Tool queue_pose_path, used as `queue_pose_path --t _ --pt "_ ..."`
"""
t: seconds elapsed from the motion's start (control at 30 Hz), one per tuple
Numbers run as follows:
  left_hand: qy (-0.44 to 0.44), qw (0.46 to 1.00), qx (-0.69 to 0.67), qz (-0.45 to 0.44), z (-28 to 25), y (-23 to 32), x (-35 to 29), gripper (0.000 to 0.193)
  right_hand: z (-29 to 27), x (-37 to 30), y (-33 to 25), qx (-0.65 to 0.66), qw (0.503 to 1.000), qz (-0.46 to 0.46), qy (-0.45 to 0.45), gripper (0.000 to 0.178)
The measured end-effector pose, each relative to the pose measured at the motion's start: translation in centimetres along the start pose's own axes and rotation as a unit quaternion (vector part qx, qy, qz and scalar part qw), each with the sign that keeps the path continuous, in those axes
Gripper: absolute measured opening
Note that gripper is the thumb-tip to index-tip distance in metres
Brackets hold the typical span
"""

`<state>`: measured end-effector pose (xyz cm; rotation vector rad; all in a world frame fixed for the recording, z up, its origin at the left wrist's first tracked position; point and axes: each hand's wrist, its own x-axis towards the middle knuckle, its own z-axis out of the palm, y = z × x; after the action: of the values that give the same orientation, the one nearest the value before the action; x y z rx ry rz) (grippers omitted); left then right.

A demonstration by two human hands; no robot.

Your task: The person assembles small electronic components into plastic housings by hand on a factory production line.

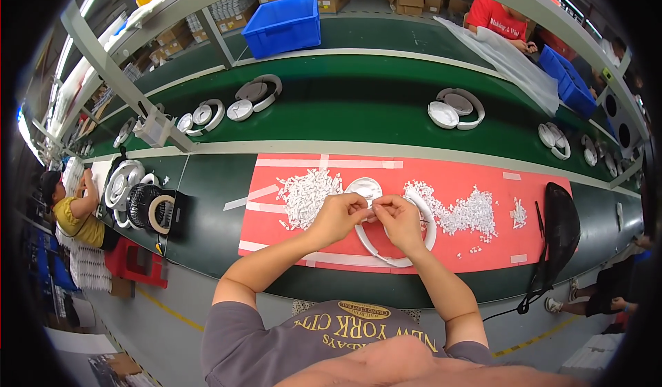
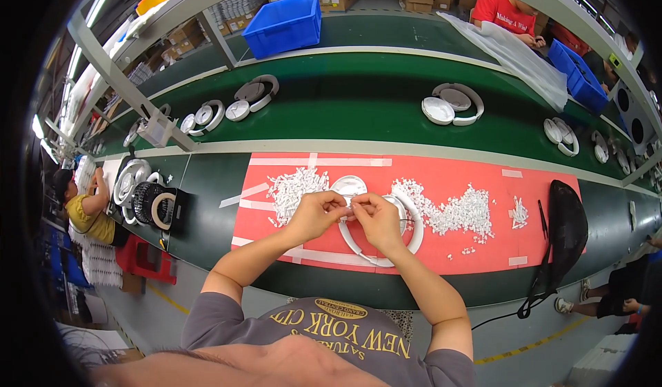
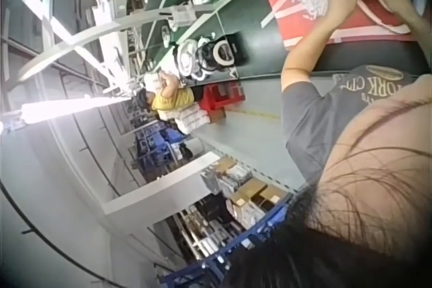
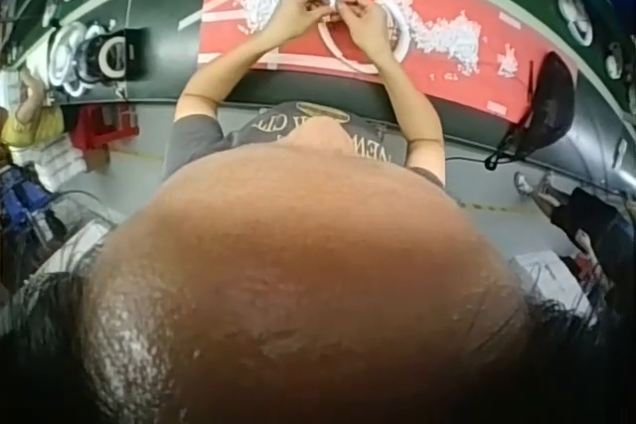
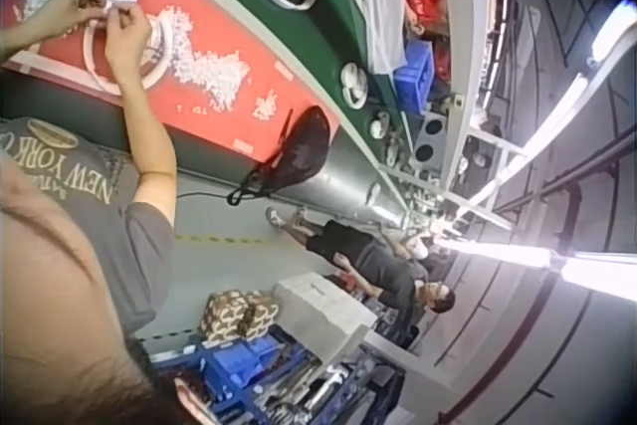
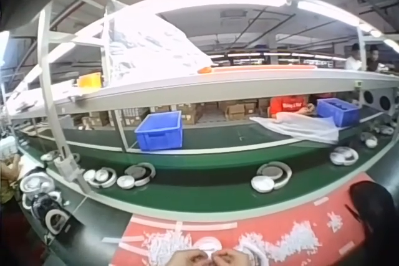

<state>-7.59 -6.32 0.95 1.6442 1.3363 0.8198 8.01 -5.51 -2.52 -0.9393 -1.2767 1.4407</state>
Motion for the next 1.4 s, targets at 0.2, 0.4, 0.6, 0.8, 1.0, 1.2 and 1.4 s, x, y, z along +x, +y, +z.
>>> queue_pose_path --t 0.2,0.4,0.6,0.8,1.0,1.2,1.4 --pt "0.136 0.989 0.017 0.061 -1.0 -1.7 1.8 0.008 -1.5 5.3 -1.1 -0.475 0.834 -0.275 0.052 0.018" --pt "0.135 0.984 0.091 0.067 -0.3 -1.9 2.6 0.009 -4.7 7.3 1.8 -0.535 0.827 -0.139 -0.104 0.013" --pt "0.184 0.957 0.137 0.180 2.7 -1.8 7.3 0.007 -6.3 7.2 -1.0 -0.560 0.824 -0.071 0.047 0.013" --pt "0.185 0.922 0.257 0.223 7.6 -2.4 11.1 0.005 -8.3 6.8 0.8 -0.477 0.864 -0.139 0.084 0.015" --pt "0.184 0.894 0.350 0.212 10.6 -2.2 13.5 0.007 -11.3 7.7 1.1 -0.450 0.875 -0.158 0.080 0.016" --pt "0.204 0.894 0.348 0.194 11.5 -0.6 15.1 0.009 -13.3 8.2 0.8 -0.437 0.882 -0.163 0.070 0.016" --pt "0.125 0.900 0.373 0.185 10.8 -2.3 16.0 0.012 -13.4 8.3 0.9 -0.438 0.883 -0.157 0.064 0.017"
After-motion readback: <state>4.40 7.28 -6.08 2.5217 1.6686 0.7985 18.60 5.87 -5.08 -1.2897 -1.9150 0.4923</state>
